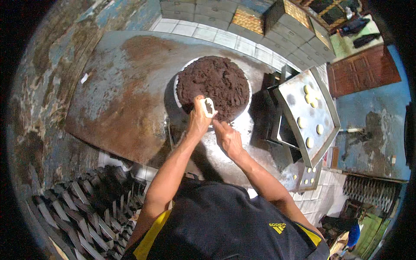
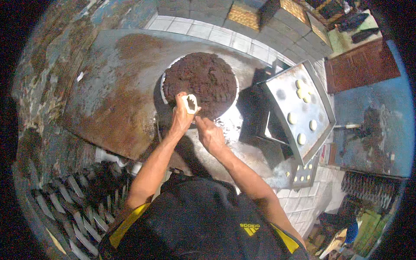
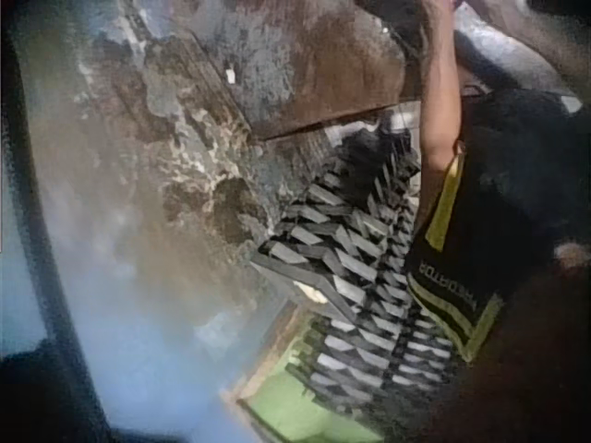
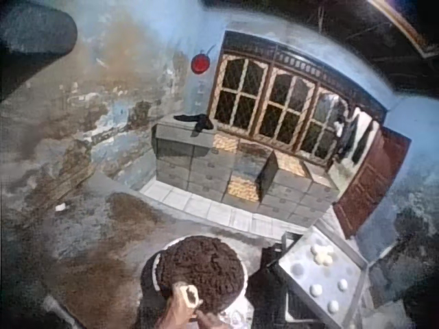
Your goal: The person fills pieces of dough with a dark paste, rolls them into balls, and places them onto a metal tray.
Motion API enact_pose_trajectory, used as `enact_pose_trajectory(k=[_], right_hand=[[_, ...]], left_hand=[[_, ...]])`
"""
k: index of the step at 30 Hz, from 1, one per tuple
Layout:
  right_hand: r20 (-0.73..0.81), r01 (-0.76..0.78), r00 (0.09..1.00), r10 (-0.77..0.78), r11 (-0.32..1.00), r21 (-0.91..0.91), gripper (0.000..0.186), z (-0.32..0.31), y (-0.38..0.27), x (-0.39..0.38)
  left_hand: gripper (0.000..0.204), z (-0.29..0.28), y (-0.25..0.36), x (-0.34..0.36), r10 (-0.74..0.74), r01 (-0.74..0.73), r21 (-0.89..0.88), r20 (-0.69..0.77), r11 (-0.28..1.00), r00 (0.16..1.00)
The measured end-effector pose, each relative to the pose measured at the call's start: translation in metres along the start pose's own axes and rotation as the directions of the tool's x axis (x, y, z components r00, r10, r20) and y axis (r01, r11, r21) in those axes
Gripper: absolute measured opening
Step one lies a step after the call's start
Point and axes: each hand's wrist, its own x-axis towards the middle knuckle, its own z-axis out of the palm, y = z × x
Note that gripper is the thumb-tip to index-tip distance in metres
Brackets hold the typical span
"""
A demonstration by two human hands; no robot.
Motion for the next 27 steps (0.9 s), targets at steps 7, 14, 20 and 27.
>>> enact_pose_trajectory(k=[7,14,20,27], right_hand=[[0.066,-0.182,0.980,0.189,0.979,-0.089,0.023,0.003,0.055,-0.017],[0.036,-0.382,0.905,0.423,0.774,0.505,0.057,-0.054,-0.009,0.004],[-0.236,-0.125,0.924,0.301,0.821,0.556,0.062,-0.103,-0.004,-0.104],[-0.327,-0.236,0.710,0.623,0.648,0.724,0.038,-0.136,0.022,-0.216]], left_hand=[[0.050,-0.024,-0.038,0.005,-0.196,0.197,-0.082,0.025,0.977,0.980],[0.067,-0.012,0.050,-0.066,-0.121,0.194,-0.154,0.387,0.969,0.914],[0.045,0.032,0.097,-0.106,-0.142,0.449,-0.496,0.540,0.743,0.830],[0.036,0.119,0.168,-0.194,0.111,0.151,-0.491,0.464,0.858,0.879]])
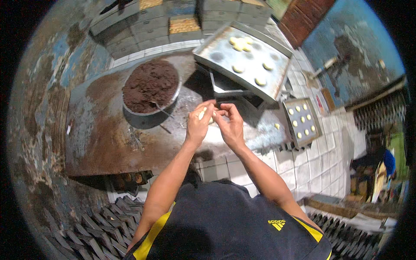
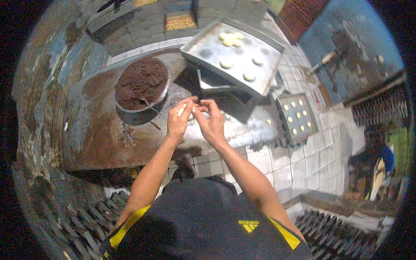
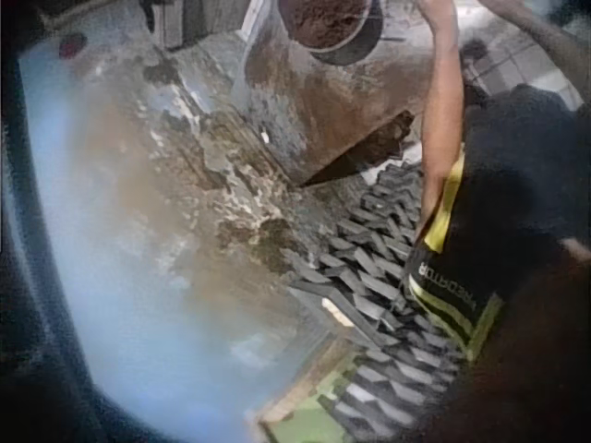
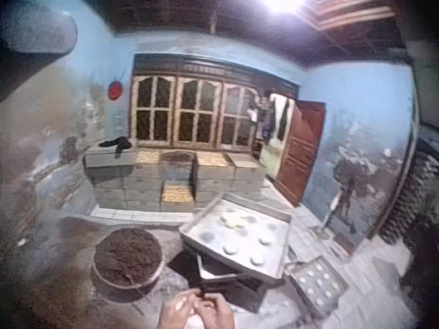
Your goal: The person fills pieces of dough with a dark paste, rolls them into balls, and places them onto a metal tray.
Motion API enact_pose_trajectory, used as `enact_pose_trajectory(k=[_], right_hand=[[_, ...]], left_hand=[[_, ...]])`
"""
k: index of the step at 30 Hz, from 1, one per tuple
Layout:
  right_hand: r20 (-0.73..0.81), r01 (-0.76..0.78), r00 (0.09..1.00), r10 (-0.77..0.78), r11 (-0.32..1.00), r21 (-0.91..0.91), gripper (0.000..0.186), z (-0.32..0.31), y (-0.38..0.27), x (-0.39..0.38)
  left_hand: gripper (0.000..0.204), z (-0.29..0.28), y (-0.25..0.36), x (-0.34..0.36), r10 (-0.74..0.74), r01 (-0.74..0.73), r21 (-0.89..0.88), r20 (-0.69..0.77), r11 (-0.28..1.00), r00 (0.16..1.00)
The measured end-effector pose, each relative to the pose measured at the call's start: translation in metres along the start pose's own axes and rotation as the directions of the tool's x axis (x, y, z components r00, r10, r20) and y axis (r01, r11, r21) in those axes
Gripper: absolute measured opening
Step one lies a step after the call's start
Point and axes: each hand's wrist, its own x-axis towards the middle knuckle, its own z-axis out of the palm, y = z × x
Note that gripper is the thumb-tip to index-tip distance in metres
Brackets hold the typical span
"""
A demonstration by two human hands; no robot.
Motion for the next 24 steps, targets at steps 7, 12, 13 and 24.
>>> enact_pose_trajectory(k=[7,12,13,24], right_hand=[[0.219,-0.194,0.963,0.155,0.966,0.169,0.018,-0.140,0.007,-0.029],[0.067,0.200,0.976,-0.207,0.974,0.107,0.029,-0.165,-0.030,-0.052],[-0.113,0.103,0.991,-0.070,0.940,0.324,0.040,-0.165,-0.020,-0.050],[-0.098,-0.226,0.946,0.309,0.845,0.485,0.044,-0.140,0.029,0.028]], left_hand=[[0.044,0.093,0.014,-0.041,-0.016,-0.204,0.446,0.441,0.872,0.897],[0.041,0.114,0.012,-0.040,-0.179,-0.118,0.544,0.462,0.831,0.869],[0.038,0.126,0.007,-0.039,0.044,-0.243,0.407,0.441,0.881,0.896],[0.065,0.183,-0.013,0.056,-0.141,0.194,-0.129,0.340,0.973,0.930]])
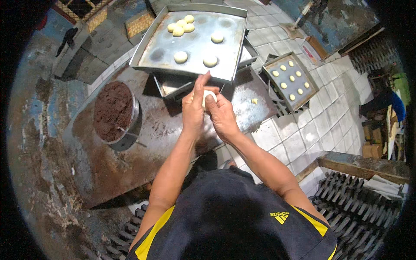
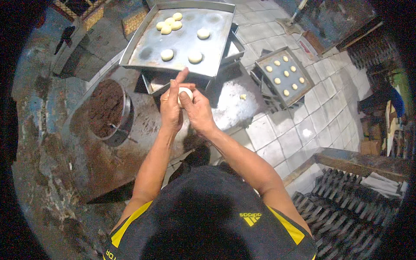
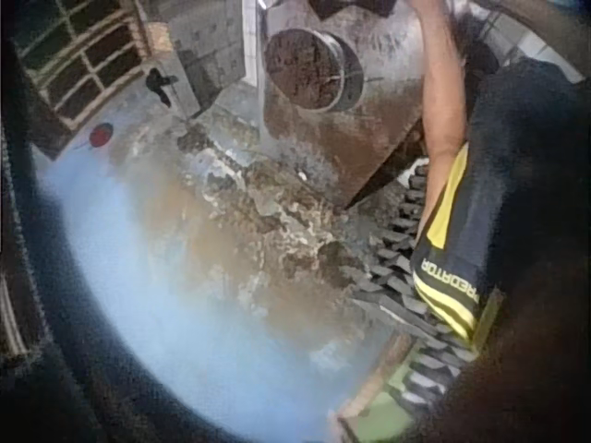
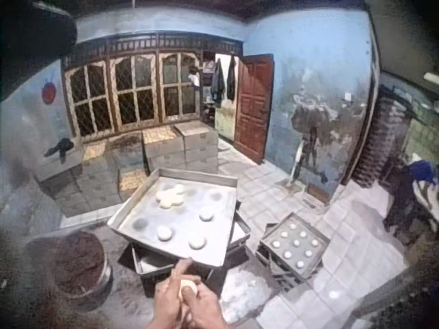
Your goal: The person fills pieces of dough with a dark paste, rolls them into balls, and places them onto a metal tray.
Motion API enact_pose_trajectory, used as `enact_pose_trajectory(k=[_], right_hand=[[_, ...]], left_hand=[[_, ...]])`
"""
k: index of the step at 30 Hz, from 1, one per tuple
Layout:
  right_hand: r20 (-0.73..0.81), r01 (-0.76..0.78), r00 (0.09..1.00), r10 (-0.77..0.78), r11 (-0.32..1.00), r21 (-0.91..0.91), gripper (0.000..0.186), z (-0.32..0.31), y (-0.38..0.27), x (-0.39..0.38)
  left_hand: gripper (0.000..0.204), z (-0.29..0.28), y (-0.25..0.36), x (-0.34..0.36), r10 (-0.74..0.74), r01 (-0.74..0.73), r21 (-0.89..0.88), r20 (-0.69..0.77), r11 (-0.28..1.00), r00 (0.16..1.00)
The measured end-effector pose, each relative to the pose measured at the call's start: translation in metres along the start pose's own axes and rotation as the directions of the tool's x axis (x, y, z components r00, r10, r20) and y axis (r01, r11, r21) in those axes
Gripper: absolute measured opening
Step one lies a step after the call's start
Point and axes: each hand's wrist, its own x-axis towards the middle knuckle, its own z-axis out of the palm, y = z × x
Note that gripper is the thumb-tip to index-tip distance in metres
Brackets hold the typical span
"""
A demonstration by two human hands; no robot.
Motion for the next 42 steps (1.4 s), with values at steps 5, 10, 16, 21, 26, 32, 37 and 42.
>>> enact_pose_trajectory(k=[5,10,16,21,26,32,37,42], right_hand=[[0.037,-0.430,0.898,0.439,0.892,-0.140,0.048,-0.004,-0.056,0.112],[-0.113,0.097,0.947,-0.302,0.601,-0.793,0.052,-0.059,-0.053,0.317],[0.485,0.392,0.841,-0.239,-0.348,-0.852,0.061,-0.137,-0.005,0.445],[0.335,0.325,0.941,-0.053,-0.141,-0.935,0.066,-0.130,0.011,0.458],[0.118,0.099,0.993,0.000,0.542,-0.835,0.067,-0.073,-0.039,0.478],[-0.013,0.048,0.993,-0.114,0.520,-0.853,0.038,0.016,0.030,0.434],[0.171,0.144,0.985,-0.031,0.697,-0.702,0.036,0.036,-0.046,0.281],[0.340,0.378,0.920,-0.197,0.678,-0.631,0.033,0.009,-0.033,0.113]], left_hand=[[0.075,-0.026,0.025,0.086,-0.242,0.243,-0.135,0.029,0.961,0.970],[0.074,-0.078,0.045,0.131,0.107,-0.107,-0.002,-0.076,0.994,0.991],[0.058,-0.145,0.058,0.117,0.014,0.018,0.138,-0.226,0.990,0.974],[0.059,-0.180,0.043,0.115,0.048,-0.007,0.184,-0.219,0.983,0.975],[0.050,-0.176,0.046,0.111,0.061,-0.015,0.189,-0.240,0.982,0.969],[0.033,-0.143,0.047,0.104,0.154,-0.125,0.133,-0.242,0.983,0.958],[0.030,-0.084,0.017,0.091,0.159,-0.239,-0.068,-0.569,0.969,0.807],[0.037,-0.032,-0.026,0.055,-0.084,-0.098,-0.381,-0.433,0.920,0.897]])
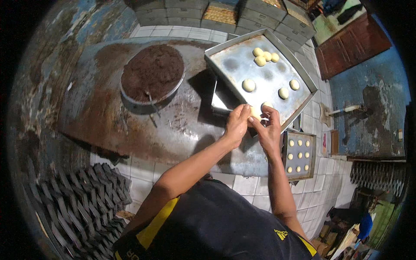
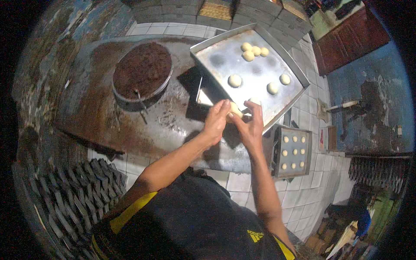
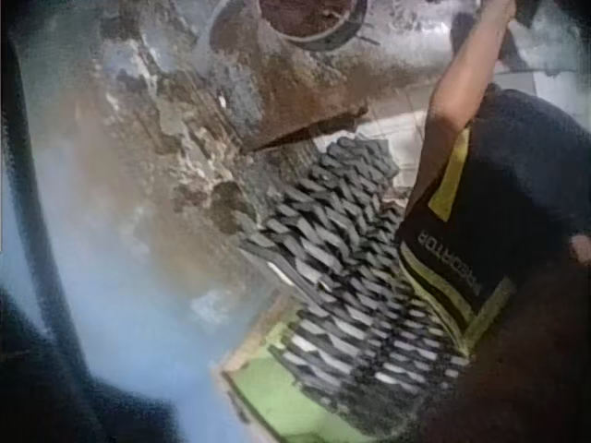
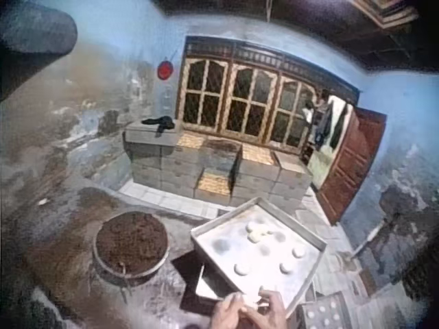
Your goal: The person fills pieces of dough with a dark paste, rolls them into balls, and places them onto a metal tray.
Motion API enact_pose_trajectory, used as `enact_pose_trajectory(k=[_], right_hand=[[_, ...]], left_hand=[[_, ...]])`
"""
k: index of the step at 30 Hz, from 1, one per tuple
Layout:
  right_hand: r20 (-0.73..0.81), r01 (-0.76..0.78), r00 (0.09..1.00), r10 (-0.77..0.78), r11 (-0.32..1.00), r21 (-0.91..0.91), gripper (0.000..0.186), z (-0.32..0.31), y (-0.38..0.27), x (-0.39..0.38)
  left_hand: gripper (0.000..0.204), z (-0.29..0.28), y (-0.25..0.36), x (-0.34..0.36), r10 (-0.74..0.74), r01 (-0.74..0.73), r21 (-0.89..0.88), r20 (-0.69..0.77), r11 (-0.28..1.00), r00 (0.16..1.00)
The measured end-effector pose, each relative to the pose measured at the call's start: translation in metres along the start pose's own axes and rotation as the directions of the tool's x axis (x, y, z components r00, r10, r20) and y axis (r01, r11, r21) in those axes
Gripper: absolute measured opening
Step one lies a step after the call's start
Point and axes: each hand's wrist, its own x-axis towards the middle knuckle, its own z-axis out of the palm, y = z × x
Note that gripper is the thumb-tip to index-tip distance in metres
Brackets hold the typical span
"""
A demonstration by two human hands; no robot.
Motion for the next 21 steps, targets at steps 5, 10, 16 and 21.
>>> enact_pose_trajectory(k=[5,10,16,21], right_hand=[[0.239,-0.337,0.938,0.251,0.825,0.453,0.024,0.018,-0.005,-0.089],[0.508,-0.496,0.838,0.199,0.666,0.557,0.022,0.052,-0.030,-0.110],[0.467,0.101,0.877,-0.113,0.994,0.049,0.021,0.176,-0.023,-0.130],[0.435,0.470,0.763,-0.478,0.872,0.135,0.021,0.268,-0.063,-0.084]], left_hand=[[0.047,-0.026,-0.025,-0.055,0.462,-0.329,0.587,-0.088,0.740,0.882],[0.039,-0.086,0.023,-0.106,0.252,-0.189,0.468,-0.075,0.864,0.965],[0.042,-0.211,0.018,-0.170,0.052,0.244,0.658,-0.396,0.713,0.917],[0.042,-0.277,0.054,-0.176,0.111,-0.061,0.182,-0.282,0.981,0.953]])
